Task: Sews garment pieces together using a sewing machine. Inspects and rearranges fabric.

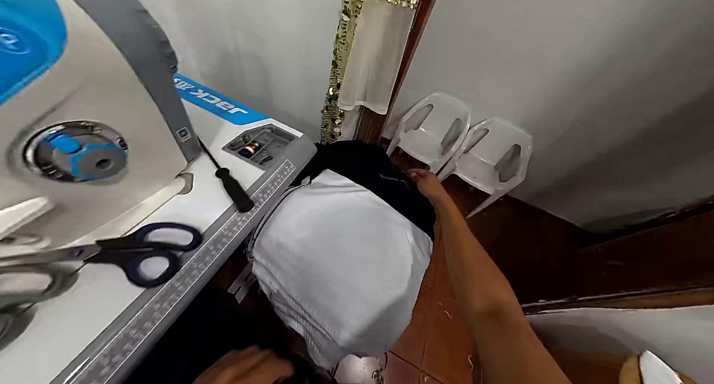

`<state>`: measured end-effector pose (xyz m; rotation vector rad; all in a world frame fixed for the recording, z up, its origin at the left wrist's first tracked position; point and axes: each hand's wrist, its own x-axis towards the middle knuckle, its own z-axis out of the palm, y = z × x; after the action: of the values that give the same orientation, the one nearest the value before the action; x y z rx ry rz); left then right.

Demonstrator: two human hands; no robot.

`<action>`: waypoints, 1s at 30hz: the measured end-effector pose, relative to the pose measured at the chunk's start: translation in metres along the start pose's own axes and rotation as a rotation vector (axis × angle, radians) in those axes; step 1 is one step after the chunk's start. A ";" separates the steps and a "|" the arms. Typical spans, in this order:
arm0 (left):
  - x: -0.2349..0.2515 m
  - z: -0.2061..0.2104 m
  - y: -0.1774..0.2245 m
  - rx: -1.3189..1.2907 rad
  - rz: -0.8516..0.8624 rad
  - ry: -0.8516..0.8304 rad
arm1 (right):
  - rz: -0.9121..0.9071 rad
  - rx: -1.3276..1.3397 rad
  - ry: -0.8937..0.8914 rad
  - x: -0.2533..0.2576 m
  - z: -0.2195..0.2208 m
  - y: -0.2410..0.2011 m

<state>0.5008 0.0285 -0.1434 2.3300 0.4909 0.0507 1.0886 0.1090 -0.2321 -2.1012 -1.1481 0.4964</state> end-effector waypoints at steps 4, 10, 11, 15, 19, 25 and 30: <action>0.106 0.011 0.008 -0.040 0.130 0.038 | 0.156 0.052 -0.354 0.060 0.001 0.002; 0.187 0.023 -0.002 -0.360 -0.069 -0.009 | -0.106 -0.430 -0.346 0.062 -0.036 -0.025; 0.207 0.021 -0.003 -0.480 -0.173 0.034 | -0.218 -0.526 -0.245 0.038 -0.043 -0.049; 0.295 0.034 0.004 -0.934 -0.477 0.411 | -0.568 -0.732 0.073 -0.094 -0.058 -0.154; 0.327 0.063 0.035 -1.314 -0.444 0.710 | -0.828 -0.809 0.058 -0.179 -0.070 -0.214; 0.165 0.025 0.054 -1.018 -0.309 1.007 | -0.933 -1.250 -0.040 -0.209 -0.114 -0.286; -0.075 -0.027 0.102 -0.318 -0.229 1.194 | -1.469 -1.178 -0.099 -0.282 -0.136 -0.392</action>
<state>0.4610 -0.0474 -0.0463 1.6948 1.1934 1.3396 0.7912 -0.0331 0.1460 -1.2165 -2.9673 -0.9838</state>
